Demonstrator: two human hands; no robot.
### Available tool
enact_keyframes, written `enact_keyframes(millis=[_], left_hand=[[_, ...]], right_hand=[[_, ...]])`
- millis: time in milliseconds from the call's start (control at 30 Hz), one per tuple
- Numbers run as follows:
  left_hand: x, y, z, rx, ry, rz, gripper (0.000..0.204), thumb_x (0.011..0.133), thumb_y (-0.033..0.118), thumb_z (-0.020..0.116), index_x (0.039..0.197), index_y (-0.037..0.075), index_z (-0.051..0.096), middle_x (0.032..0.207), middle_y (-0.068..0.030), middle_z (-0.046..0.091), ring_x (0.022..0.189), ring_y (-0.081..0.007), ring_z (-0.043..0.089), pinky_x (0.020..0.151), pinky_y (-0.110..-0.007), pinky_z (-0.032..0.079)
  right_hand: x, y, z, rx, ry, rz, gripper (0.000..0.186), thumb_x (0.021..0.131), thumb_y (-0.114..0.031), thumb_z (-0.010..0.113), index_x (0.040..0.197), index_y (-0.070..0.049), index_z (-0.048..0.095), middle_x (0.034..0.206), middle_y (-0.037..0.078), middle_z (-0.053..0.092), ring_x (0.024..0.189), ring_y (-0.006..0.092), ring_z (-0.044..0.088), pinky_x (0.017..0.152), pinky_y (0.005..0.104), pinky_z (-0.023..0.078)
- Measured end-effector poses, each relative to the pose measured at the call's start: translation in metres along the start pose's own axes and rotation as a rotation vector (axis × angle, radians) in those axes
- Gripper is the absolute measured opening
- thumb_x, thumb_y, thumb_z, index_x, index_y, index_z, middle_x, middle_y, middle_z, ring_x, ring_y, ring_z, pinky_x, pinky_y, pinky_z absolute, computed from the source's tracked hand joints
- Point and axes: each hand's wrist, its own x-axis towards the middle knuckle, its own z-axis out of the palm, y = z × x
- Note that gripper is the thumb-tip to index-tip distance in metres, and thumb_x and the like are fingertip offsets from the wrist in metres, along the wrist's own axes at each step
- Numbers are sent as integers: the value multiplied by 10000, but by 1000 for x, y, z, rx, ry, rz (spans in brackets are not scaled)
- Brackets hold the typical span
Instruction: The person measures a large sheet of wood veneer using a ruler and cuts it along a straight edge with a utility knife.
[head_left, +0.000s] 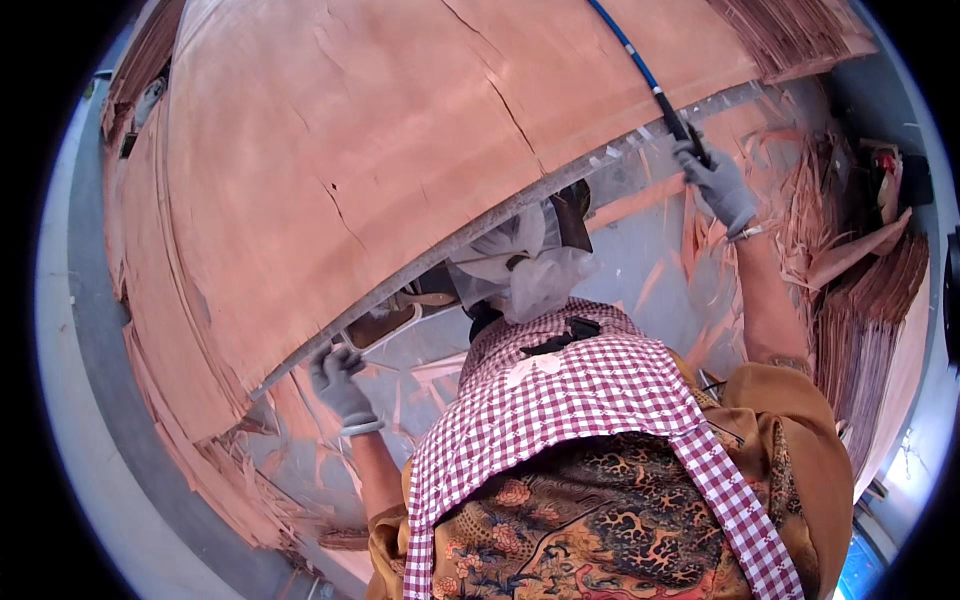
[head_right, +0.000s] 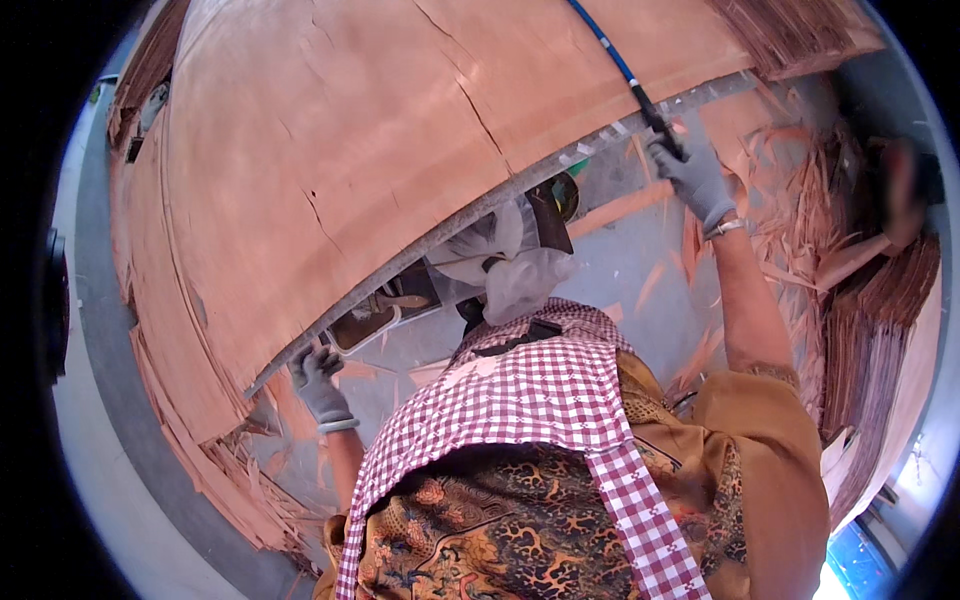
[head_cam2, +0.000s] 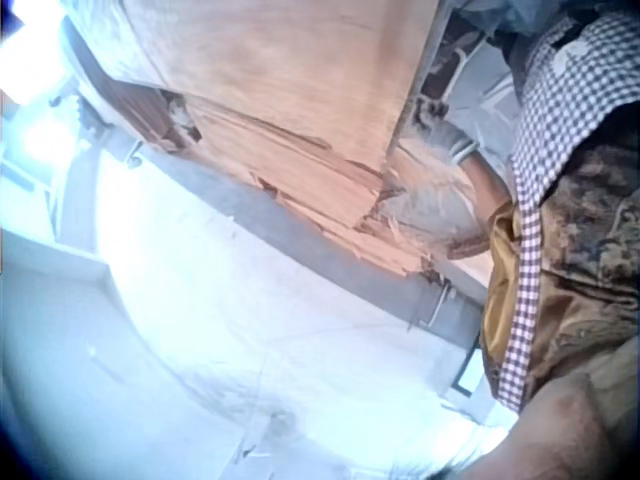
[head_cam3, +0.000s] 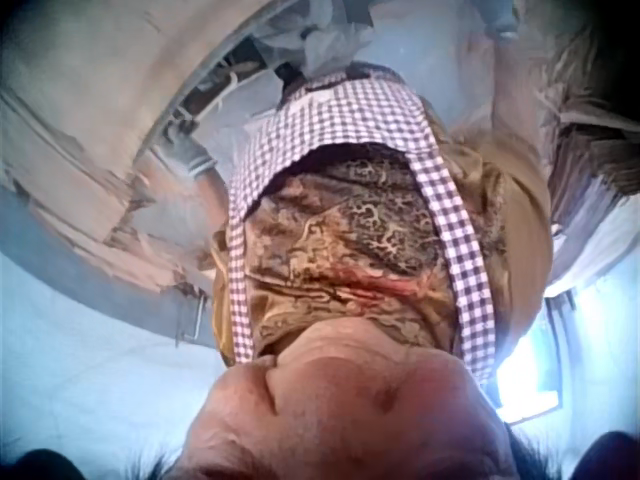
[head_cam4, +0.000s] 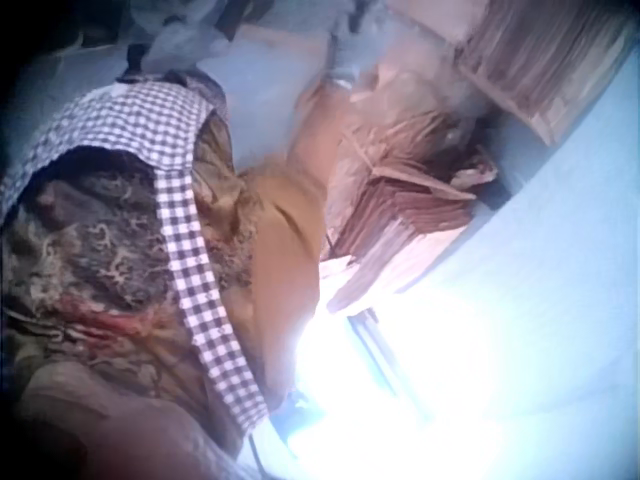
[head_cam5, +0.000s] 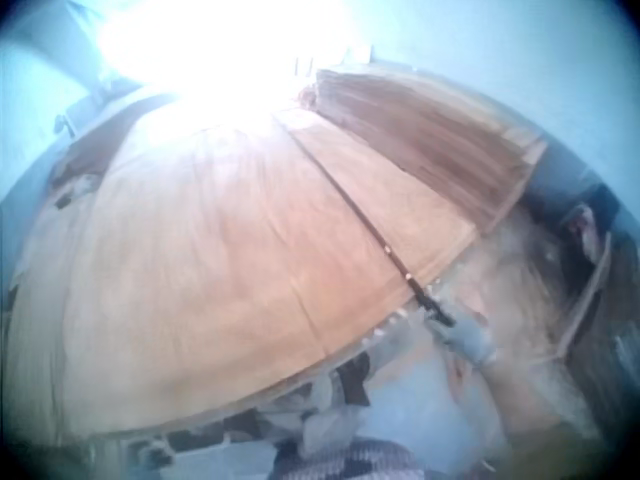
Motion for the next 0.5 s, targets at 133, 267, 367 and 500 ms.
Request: enact_keyframes(millis=[133, 267, 367, 500], left_hand=[[-35, -5, 46, 148, -426, 54, 335, 803, -108, 376, 1075, 20, 525, 888, -81, 607, 772, -160, 613, 727, -280, 512], [-52, -11, 47, 501, -608, 225, 503, 714, -137, 442, 1178, 26, 545, 1030, -117, 635, 951, -215, 626, 823, -310, 496], [-45, 3, 47, 712, -716, 402, 370, 719, -25, 525, 1071, 68, 593, 979, -140, 633, 937, -302, 603, 760, -364, 491], [-31, 7, 38, 623, -818, 413, 270, 750, -5, 535, 1006, 51, 597, 933, -155, 624, 849, -337, 595, 751, -385, 476]], right_hand=[[-40, 15, 56, -38, -691, 292, 314, 838, -142, 577, 1134, -42, 610, 979, 58, 652, 738, 95, 589, 610, 227, 450], [-95, 1, 113, -166, -857, 340, 285, 868, -291, 595, 1010, -56, 674, 841, 4, 652, 621, 71, 525, 544, 221, 416], [-130, 46, 135, -8, -744, 587, 319, 891, -287, 584, 1008, 3, 644, 816, 32, 641, 570, 81, 511, 521, 229, 421], [-160, 50, 143, 277, -635, 713, 314, 862, -333, 620, 933, -29, 655, 700, 6, 585, 547, 74, 490, 489, 226, 376]])
